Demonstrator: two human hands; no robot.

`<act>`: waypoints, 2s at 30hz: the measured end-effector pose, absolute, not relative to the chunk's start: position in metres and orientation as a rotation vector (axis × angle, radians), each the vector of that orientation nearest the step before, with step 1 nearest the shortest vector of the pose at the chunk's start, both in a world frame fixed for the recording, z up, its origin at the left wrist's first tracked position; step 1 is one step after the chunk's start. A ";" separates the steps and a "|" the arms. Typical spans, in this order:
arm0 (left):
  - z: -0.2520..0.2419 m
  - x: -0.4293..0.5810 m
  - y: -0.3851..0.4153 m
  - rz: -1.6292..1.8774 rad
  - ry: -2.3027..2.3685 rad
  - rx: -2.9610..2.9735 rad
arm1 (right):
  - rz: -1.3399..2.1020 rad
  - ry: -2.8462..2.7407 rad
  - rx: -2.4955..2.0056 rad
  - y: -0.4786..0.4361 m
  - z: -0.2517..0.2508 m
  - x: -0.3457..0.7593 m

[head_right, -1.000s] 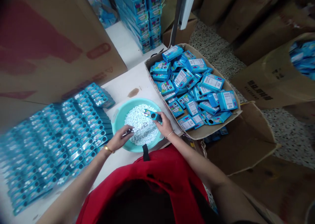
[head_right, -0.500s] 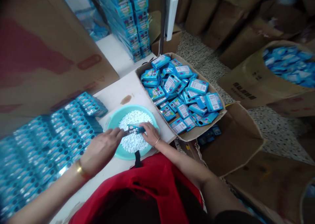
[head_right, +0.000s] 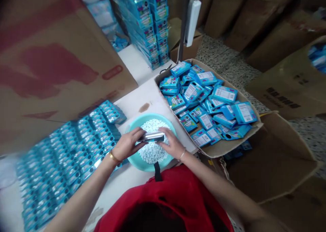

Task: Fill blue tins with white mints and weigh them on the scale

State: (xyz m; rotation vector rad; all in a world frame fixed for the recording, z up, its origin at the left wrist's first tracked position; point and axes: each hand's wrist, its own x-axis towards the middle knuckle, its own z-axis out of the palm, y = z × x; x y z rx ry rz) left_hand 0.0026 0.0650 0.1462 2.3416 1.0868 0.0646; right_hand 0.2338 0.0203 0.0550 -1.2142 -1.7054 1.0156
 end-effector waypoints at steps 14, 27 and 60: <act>0.025 -0.140 0.165 -0.252 2.043 2.041 | 0.827 -1.711 -2.776 0.103 -0.009 0.329; -0.002 -0.037 0.084 -0.018 1.437 2.211 | 0.952 -1.625 -2.497 0.101 -0.016 0.343; 0.136 -0.021 0.032 0.256 0.992 2.071 | 0.801 -1.710 -1.394 -0.007 0.035 0.247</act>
